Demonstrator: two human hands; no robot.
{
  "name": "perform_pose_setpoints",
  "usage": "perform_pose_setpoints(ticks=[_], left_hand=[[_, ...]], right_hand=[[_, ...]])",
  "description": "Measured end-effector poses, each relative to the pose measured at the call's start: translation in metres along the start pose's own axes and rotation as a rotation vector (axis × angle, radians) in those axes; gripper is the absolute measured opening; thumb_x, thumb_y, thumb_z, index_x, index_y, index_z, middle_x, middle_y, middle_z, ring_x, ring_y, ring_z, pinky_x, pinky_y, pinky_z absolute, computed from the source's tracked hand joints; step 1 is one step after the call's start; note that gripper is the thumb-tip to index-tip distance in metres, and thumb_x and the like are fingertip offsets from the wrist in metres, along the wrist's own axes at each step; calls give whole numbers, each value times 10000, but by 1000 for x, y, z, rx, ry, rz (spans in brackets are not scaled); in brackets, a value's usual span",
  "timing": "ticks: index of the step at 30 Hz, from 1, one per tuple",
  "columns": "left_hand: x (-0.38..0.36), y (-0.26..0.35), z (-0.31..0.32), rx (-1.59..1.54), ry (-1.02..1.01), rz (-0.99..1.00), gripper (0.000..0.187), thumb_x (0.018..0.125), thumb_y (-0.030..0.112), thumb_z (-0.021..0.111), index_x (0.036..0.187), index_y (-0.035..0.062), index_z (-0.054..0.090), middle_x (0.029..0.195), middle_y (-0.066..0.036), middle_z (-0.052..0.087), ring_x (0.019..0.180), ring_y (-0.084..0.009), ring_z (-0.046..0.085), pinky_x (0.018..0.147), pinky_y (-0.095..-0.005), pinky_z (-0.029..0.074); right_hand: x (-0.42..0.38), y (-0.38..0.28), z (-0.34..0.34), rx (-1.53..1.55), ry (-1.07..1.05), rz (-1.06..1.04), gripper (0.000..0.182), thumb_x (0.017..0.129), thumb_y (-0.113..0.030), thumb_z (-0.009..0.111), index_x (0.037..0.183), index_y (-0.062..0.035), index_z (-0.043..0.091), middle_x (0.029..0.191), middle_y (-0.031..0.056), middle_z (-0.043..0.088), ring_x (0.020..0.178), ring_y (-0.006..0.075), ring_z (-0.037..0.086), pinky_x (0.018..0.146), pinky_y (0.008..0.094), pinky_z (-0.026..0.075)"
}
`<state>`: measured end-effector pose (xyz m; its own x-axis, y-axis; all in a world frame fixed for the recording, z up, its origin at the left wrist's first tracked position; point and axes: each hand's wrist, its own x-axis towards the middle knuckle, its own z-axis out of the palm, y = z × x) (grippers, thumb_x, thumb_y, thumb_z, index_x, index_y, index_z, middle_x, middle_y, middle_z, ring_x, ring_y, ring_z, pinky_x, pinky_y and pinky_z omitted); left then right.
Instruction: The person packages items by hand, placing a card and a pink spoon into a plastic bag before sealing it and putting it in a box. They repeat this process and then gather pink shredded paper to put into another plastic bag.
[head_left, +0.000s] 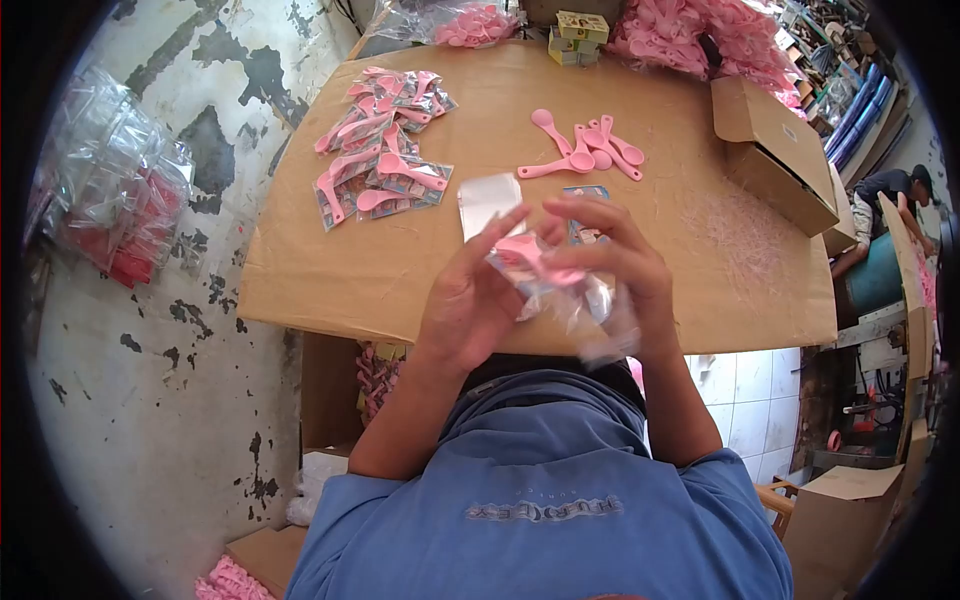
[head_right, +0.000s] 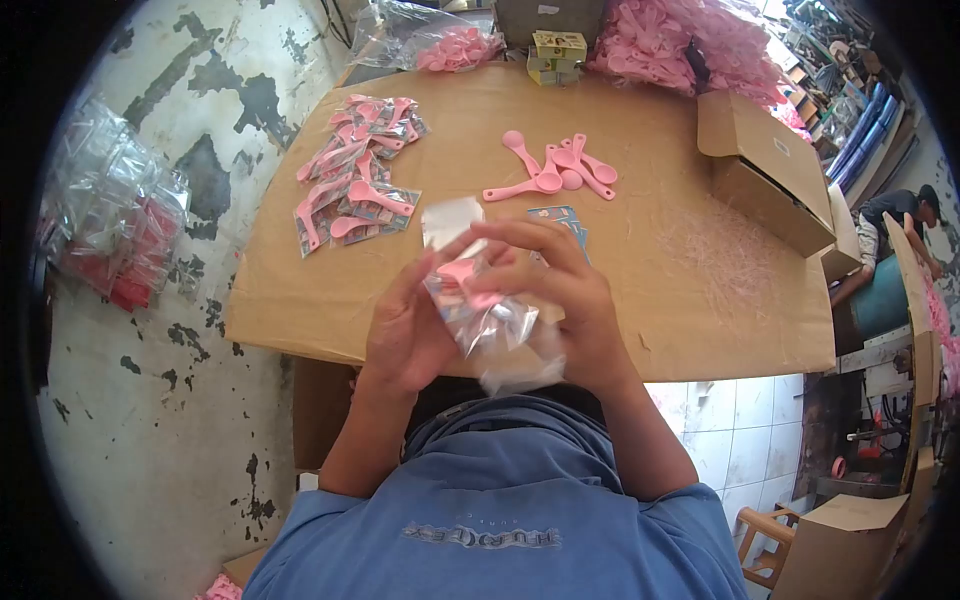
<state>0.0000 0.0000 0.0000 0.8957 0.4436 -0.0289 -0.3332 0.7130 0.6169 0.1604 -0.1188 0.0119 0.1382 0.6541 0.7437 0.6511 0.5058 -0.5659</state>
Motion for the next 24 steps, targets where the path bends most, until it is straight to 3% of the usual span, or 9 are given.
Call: perform_pose_setpoints(ticks=[2, 5, 6, 9, 10, 14, 17, 20, 24], left_hand=[[-1, 0, -2, 153, 94, 154, 820, 1044, 500, 551, 1585, -56, 287, 1590, -252, 428, 1451, -327, 470, 1226, -446, 343], [-26, 9, 4, 373, -88, 292, 709, 1073, 371, 541, 1585, -47, 284, 1580, -241, 450, 1422, -299, 503, 1192, -438, 389], [-31, 5, 11, 404, -60, 299, 568, 1064, 235, 611, 1531, -26, 420, 1413, -162, 624, 1269, -189, 617, 1056, -360, 520], [-41, 5, 22, 598, -9, 172, 532, 1040, 182, 636, 1492, -42, 467, 1430, -228, 610, 1200, -227, 675, 945, -354, 602], [-38, 1, 21, 584, 8, 227, 464, 1031, 157, 654, 1430, -50, 539, 1321, -222, 682, 1069, -199, 727, 844, -325, 640], [-39, 3, 24, 577, 68, 122, 455, 1034, 134, 649, 1444, -27, 538, 1225, -211, 729, 993, -186, 744, 834, -315, 636], [-35, -4, 21, 643, 85, 214, 466, 1037, 110, 646, 1473, 1, 526, 1156, -196, 757, 961, -163, 744, 811, -284, 617], [-32, -5, 15, 747, 83, 311, 513, 1033, 79, 650, 1519, 26, 495, 1113, -175, 770, 961, -127, 727, 790, -256, 591], [-28, -3, 11, 809, 85, 280, 584, 1023, 41, 655, 1568, 43, 446, 1059, -136, 776, 950, -87, 701, 802, -245, 568]], right_hand=[[-4, 1, -1, 222, 93, 217, 333, 941, -102, 762, 1261, -32, 702, 1040, 101, 719, 989, 181, 665, 887, 323, 514], [-10, -22, 5, 268, 96, 401, 408, 934, -85, 769, 1317, -20, 644, 897, 41, 667, 843, 102, 625, 796, 274, 496], [-11, -27, 5, 294, 83, 453, 445, 934, -84, 771, 1347, -25, 617, 880, 29, 656, 821, 91, 616, 789, 267, 491], [-17, -39, 10, 370, 48, 567, 555, 932, -78, 776, 1430, -38, 534, 835, 4, 640, 763, 70, 598, 771, 254, 483], [-20, -41, 12, 386, 43, 577, 588, 932, -76, 778, 1453, -41, 507, 825, 2, 644, 750, 71, 598, 767, 253, 483], [-26, -43, 15, 423, 93, 610, 610, 932, -74, 780, 1464, -43, 482, 797, 7, 661, 710, 80, 605, 753, 262, 489], [-26, -39, 10, 195, 200, 568, 566, 922, -80, 784, 1422, -44, 522, 923, 58, 694, 777, 127, 633, 756, 284, 500], [-16, -25, 5, -322, 278, 168, 460, 890, -78, 791, 1318, -55, 622, 1093, 108, 679, 914, 207, 639, 783, 319, 511], [10, -18, 9, -483, 217, -3, 336, 836, -68, 804, 1162, -75, 722, 1195, 109, 646, 1023, 278, 597, 804, 369, 517]])
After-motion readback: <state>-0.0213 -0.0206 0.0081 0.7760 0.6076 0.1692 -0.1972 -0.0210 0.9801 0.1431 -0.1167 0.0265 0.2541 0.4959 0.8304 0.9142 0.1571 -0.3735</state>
